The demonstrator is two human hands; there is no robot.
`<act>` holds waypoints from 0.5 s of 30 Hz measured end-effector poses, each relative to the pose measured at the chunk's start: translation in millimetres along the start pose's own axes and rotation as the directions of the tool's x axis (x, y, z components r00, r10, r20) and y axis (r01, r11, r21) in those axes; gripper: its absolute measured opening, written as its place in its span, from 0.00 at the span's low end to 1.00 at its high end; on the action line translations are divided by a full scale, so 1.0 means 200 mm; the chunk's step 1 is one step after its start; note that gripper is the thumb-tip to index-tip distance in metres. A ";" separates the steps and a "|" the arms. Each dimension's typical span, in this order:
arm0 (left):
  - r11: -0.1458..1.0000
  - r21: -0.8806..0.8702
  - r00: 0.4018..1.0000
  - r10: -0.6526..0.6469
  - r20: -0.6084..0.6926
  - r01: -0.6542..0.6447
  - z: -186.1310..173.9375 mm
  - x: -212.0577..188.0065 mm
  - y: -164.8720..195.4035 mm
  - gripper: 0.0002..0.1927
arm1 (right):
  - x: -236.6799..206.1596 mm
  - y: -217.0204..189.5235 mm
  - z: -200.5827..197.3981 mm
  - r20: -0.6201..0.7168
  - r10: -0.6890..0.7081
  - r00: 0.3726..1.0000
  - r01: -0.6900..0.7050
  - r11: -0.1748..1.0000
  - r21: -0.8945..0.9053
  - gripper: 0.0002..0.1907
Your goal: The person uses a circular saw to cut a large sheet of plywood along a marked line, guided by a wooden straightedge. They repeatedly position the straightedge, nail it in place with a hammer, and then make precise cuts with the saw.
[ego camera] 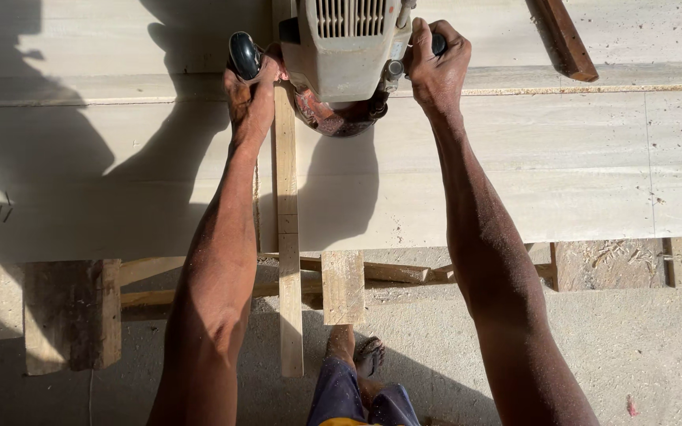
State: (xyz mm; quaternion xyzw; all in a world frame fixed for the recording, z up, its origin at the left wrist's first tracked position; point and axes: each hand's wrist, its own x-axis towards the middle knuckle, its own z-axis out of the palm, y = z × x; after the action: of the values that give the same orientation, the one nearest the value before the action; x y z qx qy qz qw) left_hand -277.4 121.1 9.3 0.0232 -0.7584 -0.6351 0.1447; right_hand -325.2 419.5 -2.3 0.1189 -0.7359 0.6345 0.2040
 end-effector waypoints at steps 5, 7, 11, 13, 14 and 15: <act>0.994 -0.038 0.993 -0.106 -0.060 0.103 0.00 0.01 -0.08 0.14 | -0.01 -0.02 0.02 -0.034 0.118 0.992 -0.117 0.993 0.029 0.21; 0.996 -0.004 0.992 -0.085 -0.097 0.085 0.00 0.01 -0.10 0.14 | 0.01 -0.05 0.04 -0.062 0.187 0.980 -0.185 0.982 0.044 0.21; 0.995 -0.012 0.994 -0.096 -0.041 0.096 -0.01 0.01 -0.12 0.09 | 0.05 -0.14 0.07 -0.197 0.432 0.880 -0.453 0.888 -0.078 0.26; 0.989 -0.046 0.990 -0.142 -0.012 0.142 -0.01 0.01 -0.12 0.07 | 0.08 -0.20 0.08 -0.258 0.562 0.786 -0.598 0.797 -0.086 0.27; 0.990 -0.017 0.990 -0.141 -0.020 0.140 -0.01 0.00 -0.12 0.07 | 0.08 -0.22 0.08 -0.270 0.606 0.748 -0.639 0.767 -0.050 0.27; 0.991 0.012 0.991 -0.133 -0.026 0.133 -0.01 0.00 -0.11 0.08 | 0.09 -0.25 0.09 -0.284 0.644 0.710 -0.674 0.739 -0.009 0.27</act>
State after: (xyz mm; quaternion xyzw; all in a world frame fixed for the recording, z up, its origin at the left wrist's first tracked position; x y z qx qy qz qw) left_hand -280.7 113.8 -12.3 0.0825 -0.7578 -0.6377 0.1113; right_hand -322.4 395.6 47.4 -0.2483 -0.7304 0.6328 0.0659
